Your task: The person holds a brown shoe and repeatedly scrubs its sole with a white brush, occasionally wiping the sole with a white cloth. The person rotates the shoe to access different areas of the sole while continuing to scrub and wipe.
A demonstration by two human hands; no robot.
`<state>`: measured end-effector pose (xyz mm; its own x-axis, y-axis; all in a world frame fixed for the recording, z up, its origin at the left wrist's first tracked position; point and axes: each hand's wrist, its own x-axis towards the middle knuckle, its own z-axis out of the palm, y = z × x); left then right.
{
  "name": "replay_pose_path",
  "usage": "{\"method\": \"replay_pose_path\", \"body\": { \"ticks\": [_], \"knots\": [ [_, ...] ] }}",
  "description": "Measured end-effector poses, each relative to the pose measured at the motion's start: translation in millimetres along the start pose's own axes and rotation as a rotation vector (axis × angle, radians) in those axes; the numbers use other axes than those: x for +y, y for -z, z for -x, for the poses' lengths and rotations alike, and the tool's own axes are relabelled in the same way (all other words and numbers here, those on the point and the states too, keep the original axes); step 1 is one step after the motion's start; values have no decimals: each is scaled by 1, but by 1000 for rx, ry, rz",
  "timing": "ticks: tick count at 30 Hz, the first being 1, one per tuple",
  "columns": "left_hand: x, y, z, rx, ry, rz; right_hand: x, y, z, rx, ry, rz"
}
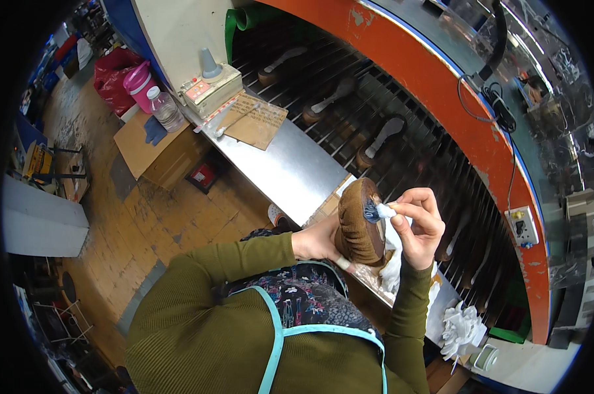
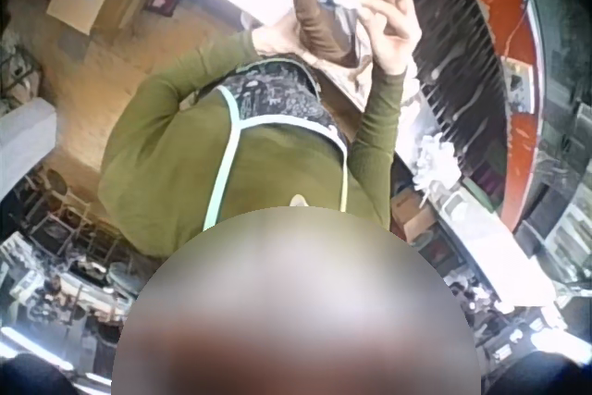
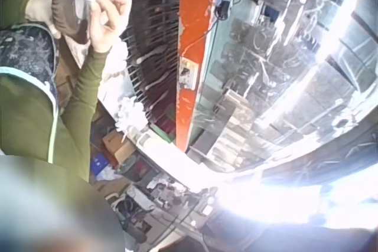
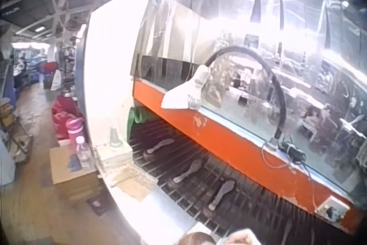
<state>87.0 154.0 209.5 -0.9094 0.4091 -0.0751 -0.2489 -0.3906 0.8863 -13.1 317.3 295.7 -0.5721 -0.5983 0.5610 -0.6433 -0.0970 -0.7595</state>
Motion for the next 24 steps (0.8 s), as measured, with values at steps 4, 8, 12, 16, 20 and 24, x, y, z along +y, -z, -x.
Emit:
{"method": "replay_pose_path", "body": {
  "ticks": [4,8,12,16,20,24],
  "knots": [
    [15,-9,3,-65,61,111,7,7,-10,-36,35,-18],
    [22,-13,0,-193,251,152,9,16,-17,-59,46,-14],
    [19,-19,-3,-203,256,254,11,25,-21,-73,79,15],
    [14,-21,-4,-215,348,310,15,37,-9,-88,30,42],
    [3,-12,-1,-197,357,333,36,52,42,-39,-147,-135],
    [-17,22,17,-50,347,294,57,47,146,402,-646,-357]
  ]
}}
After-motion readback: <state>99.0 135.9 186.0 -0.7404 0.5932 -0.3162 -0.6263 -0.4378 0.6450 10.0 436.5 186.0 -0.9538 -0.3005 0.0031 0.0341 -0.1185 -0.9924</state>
